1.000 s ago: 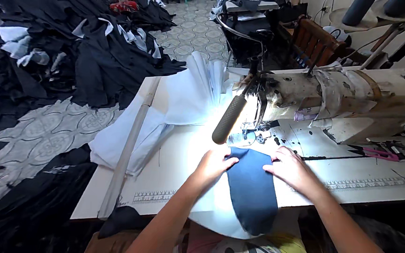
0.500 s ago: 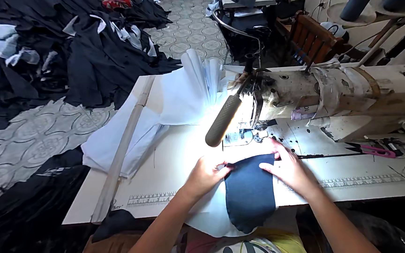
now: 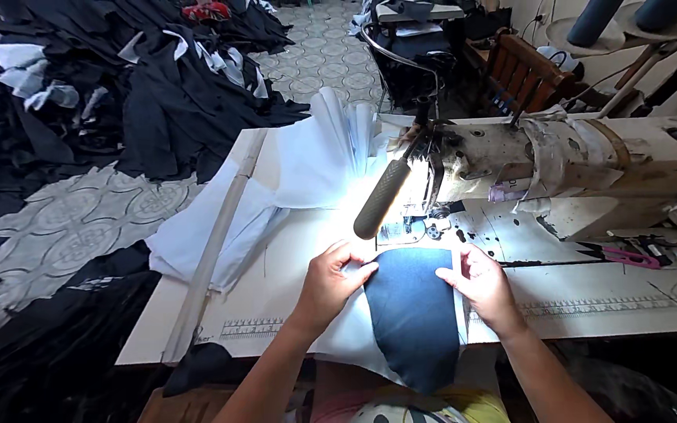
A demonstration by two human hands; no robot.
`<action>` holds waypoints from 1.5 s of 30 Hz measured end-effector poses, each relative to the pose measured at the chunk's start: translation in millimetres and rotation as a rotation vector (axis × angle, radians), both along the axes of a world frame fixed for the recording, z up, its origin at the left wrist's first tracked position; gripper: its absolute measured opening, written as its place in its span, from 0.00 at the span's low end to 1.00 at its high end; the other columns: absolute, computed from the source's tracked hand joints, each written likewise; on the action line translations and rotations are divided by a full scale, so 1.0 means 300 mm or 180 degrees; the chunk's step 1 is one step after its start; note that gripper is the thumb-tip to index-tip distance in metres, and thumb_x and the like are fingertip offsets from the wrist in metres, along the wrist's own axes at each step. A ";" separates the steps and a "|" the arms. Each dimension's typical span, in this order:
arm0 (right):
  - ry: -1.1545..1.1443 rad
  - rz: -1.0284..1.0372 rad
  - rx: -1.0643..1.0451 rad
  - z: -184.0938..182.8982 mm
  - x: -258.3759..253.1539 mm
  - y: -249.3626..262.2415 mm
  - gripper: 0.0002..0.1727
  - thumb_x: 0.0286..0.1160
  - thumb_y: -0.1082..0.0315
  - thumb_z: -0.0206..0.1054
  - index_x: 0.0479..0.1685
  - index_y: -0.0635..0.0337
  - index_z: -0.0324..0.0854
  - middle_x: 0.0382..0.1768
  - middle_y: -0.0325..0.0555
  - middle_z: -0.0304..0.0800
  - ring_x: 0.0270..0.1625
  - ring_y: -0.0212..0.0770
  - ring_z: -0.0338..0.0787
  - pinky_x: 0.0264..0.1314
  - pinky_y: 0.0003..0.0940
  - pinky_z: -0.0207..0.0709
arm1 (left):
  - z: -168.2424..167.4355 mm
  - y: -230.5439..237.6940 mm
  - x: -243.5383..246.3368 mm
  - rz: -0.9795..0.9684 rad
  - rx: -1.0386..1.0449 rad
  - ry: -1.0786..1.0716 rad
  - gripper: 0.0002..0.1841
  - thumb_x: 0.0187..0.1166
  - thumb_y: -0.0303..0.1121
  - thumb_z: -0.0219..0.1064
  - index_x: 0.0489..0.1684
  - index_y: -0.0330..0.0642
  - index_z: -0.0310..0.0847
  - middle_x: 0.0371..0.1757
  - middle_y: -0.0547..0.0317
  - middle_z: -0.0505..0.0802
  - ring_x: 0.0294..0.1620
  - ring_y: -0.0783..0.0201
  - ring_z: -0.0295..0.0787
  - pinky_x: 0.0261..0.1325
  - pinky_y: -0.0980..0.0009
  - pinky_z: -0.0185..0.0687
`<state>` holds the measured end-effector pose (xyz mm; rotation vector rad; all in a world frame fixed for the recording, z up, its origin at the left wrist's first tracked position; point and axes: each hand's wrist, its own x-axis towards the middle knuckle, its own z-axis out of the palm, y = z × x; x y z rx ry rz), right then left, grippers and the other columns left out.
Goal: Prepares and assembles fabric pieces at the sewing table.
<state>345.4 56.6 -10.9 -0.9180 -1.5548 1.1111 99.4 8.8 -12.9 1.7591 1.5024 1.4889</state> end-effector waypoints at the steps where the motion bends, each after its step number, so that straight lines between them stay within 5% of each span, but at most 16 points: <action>1: 0.0050 -0.0071 0.0023 -0.007 -0.002 0.002 0.11 0.63 0.74 0.75 0.43 0.61 0.81 0.30 0.25 0.86 0.33 0.14 0.84 0.39 0.11 0.79 | -0.002 0.001 0.003 -0.0023 -0.0001 -0.0127 0.06 0.65 0.28 0.77 0.30 0.35 0.87 0.37 0.64 0.92 0.45 0.83 0.86 0.56 0.86 0.82; 9: -0.0224 -0.0349 0.0379 -0.015 -0.009 -0.005 0.10 0.66 0.76 0.71 0.44 0.72 0.81 0.30 0.30 0.83 0.33 0.10 0.79 0.39 0.06 0.74 | 0.022 -0.009 -0.004 -0.0214 -0.0649 -0.0490 0.18 0.68 0.25 0.73 0.57 0.31 0.81 0.43 0.67 0.92 0.43 0.85 0.86 0.52 0.88 0.82; 14: -0.0728 -0.0470 0.0527 -0.018 0.000 -0.006 0.08 0.69 0.71 0.71 0.34 0.71 0.85 0.26 0.35 0.85 0.30 0.10 0.77 0.37 0.06 0.70 | 0.020 -0.009 -0.006 -0.0167 -0.0643 -0.0528 0.17 0.68 0.25 0.73 0.54 0.31 0.82 0.44 0.67 0.93 0.44 0.85 0.87 0.52 0.87 0.82; 25: -0.0888 -0.0385 0.0419 -0.034 0.018 0.024 0.08 0.70 0.72 0.70 0.36 0.72 0.87 0.28 0.39 0.88 0.31 0.11 0.79 0.38 0.07 0.71 | -0.035 0.024 -0.007 -0.0188 -0.0693 -0.0800 0.16 0.70 0.23 0.72 0.57 0.31 0.81 0.36 0.72 0.91 0.36 0.84 0.86 0.46 0.86 0.82; 29: -0.1293 -0.0295 0.0177 -0.020 0.039 0.058 0.10 0.72 0.71 0.70 0.40 0.72 0.86 0.29 0.42 0.87 0.31 0.16 0.78 0.37 0.12 0.70 | -0.033 0.063 0.002 -0.0125 -0.1154 -0.0371 0.17 0.79 0.26 0.66 0.64 0.27 0.79 0.41 0.61 0.91 0.37 0.83 0.83 0.46 0.85 0.80; 32: -0.2170 0.0002 -0.0279 0.044 0.064 0.137 0.13 0.77 0.71 0.67 0.50 0.75 0.85 0.37 0.53 0.89 0.37 0.33 0.84 0.45 0.28 0.76 | -0.024 0.153 0.025 -0.0230 -0.1667 0.0733 0.22 0.83 0.33 0.64 0.73 0.33 0.78 0.41 0.52 0.90 0.40 0.65 0.83 0.53 0.66 0.79; 34: -0.2807 0.0298 -0.0660 0.088 0.072 0.215 0.15 0.80 0.70 0.66 0.57 0.75 0.83 0.45 0.61 0.90 0.47 0.47 0.88 0.57 0.43 0.78 | -0.038 0.218 0.052 -0.0333 -0.1750 0.1080 0.23 0.81 0.35 0.65 0.73 0.33 0.78 0.41 0.50 0.91 0.46 0.55 0.85 0.62 0.51 0.75; 36: -0.3193 0.0441 -0.0873 0.104 0.080 0.277 0.16 0.80 0.70 0.66 0.59 0.73 0.82 0.48 0.62 0.89 0.51 0.50 0.87 0.61 0.48 0.76 | -0.035 0.267 0.083 -0.0299 -0.1862 0.1174 0.20 0.79 0.36 0.67 0.62 0.29 0.80 0.44 0.46 0.89 0.51 0.51 0.83 0.67 0.47 0.70; 40: -0.3190 0.0319 -0.0865 0.064 0.117 0.328 0.15 0.79 0.70 0.68 0.57 0.73 0.83 0.46 0.62 0.88 0.50 0.51 0.87 0.59 0.51 0.76 | -0.010 0.325 0.121 -0.0175 -0.2034 0.1227 0.14 0.80 0.35 0.68 0.48 0.28 0.83 0.42 0.44 0.88 0.50 0.52 0.83 0.64 0.49 0.71; 45: -0.3002 0.0222 -0.0839 0.041 0.124 0.331 0.13 0.78 0.70 0.68 0.53 0.72 0.84 0.42 0.59 0.88 0.45 0.49 0.86 0.54 0.50 0.76 | 0.006 0.324 0.133 -0.0322 -0.2152 0.0983 0.14 0.83 0.30 0.65 0.51 0.23 0.79 0.42 0.45 0.86 0.43 0.61 0.80 0.54 0.65 0.75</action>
